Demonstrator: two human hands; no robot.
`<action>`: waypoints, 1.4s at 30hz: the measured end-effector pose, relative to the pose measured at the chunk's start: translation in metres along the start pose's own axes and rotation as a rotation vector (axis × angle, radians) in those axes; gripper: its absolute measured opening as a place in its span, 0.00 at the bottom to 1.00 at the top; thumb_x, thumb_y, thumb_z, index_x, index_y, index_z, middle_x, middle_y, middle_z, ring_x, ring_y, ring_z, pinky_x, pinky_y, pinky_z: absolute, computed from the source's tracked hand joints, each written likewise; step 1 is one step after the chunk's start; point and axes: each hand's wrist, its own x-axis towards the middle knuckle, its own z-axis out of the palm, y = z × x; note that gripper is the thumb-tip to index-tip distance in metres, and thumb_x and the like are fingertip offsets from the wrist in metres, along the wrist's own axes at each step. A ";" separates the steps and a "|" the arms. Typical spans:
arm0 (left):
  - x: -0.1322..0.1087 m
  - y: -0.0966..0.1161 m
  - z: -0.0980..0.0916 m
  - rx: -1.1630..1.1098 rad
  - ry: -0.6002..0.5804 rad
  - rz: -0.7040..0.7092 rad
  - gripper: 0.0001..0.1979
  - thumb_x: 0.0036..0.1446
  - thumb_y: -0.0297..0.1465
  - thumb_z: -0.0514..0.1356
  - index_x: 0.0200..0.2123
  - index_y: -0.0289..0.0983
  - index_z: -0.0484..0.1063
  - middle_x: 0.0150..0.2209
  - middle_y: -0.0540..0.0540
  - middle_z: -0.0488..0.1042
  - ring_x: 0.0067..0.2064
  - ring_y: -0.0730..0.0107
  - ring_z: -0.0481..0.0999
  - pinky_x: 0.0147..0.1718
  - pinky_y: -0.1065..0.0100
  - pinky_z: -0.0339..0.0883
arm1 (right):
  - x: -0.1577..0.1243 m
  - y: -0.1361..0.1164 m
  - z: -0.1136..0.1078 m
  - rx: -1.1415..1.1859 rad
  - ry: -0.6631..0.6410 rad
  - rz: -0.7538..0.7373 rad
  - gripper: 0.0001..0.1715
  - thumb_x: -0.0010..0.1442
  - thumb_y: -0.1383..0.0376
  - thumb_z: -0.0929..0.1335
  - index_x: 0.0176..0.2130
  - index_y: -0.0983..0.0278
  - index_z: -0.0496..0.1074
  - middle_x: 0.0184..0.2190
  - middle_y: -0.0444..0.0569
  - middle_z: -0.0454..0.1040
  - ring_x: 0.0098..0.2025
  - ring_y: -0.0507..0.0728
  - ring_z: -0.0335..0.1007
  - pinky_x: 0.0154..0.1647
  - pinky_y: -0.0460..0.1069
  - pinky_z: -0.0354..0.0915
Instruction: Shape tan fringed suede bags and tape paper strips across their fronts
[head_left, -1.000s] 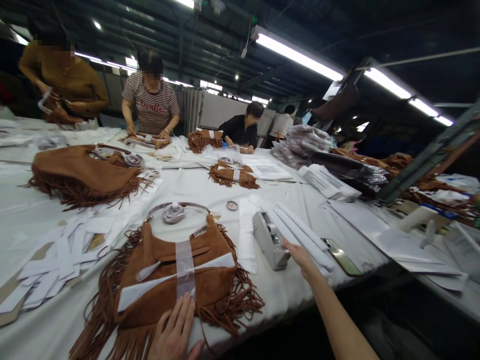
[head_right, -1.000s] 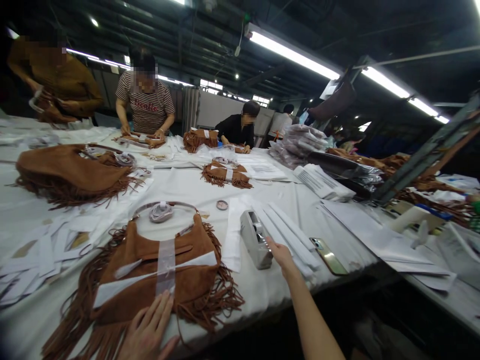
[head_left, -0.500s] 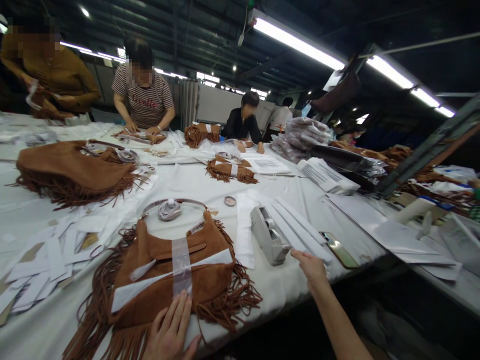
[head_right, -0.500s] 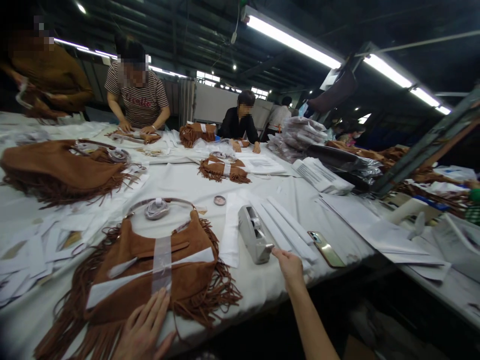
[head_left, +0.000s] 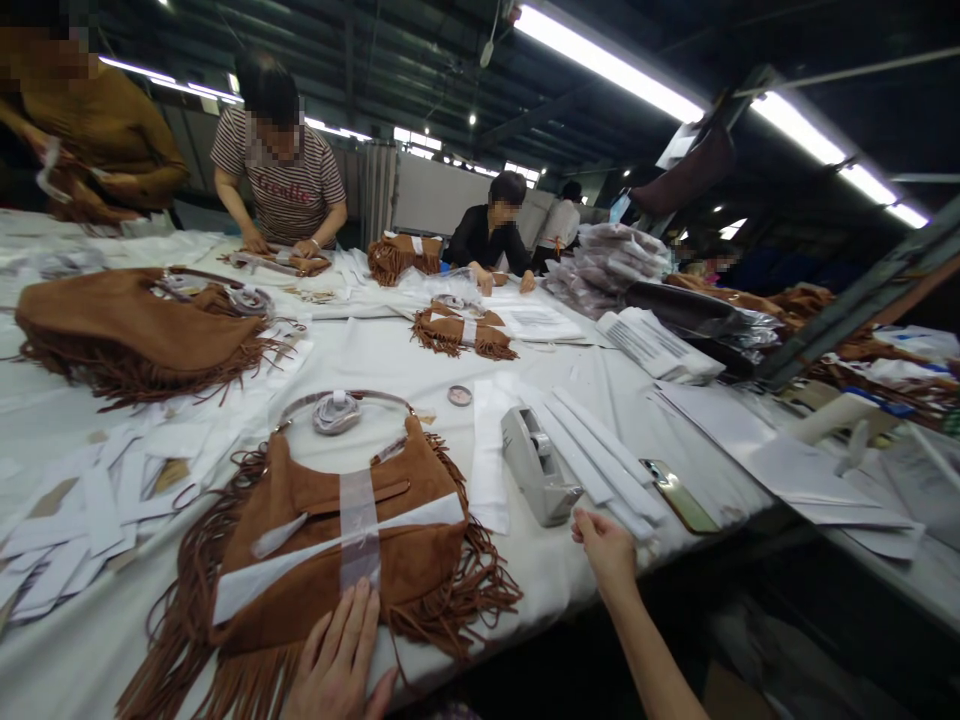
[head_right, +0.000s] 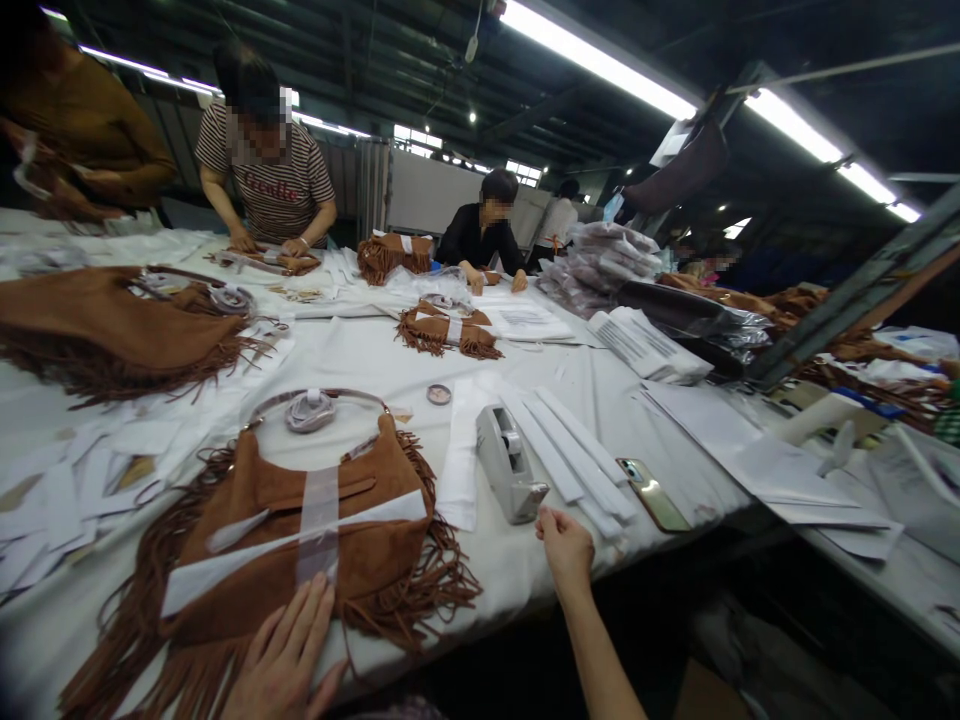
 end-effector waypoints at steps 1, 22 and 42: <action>0.000 0.000 0.000 -0.005 -0.005 -0.007 0.32 0.54 0.37 0.57 0.61 0.30 0.59 0.58 0.35 0.67 0.58 0.54 0.65 0.54 0.55 0.54 | -0.001 0.003 -0.001 -0.029 0.011 0.002 0.27 0.41 0.44 0.64 0.23 0.65 0.73 0.19 0.52 0.75 0.25 0.60 0.71 0.28 0.52 0.64; 0.008 0.005 -0.021 -0.089 -0.313 -0.218 0.35 0.60 0.43 0.51 0.65 0.32 0.50 0.65 0.40 0.54 0.65 0.56 0.53 0.60 0.56 0.48 | -0.120 -0.227 0.101 -0.430 -1.537 -1.200 0.12 0.62 0.62 0.63 0.34 0.65 0.75 0.30 0.47 0.76 0.31 0.51 0.68 0.34 0.43 0.61; 0.012 -0.001 -0.024 -0.174 -0.301 -0.224 0.33 0.61 0.45 0.50 0.63 0.31 0.54 0.63 0.38 0.60 0.63 0.54 0.57 0.61 0.55 0.43 | -0.157 -0.227 0.195 -1.120 -1.089 -1.610 0.12 0.56 0.63 0.67 0.32 0.69 0.77 0.29 0.61 0.78 0.36 0.63 0.76 0.38 0.52 0.68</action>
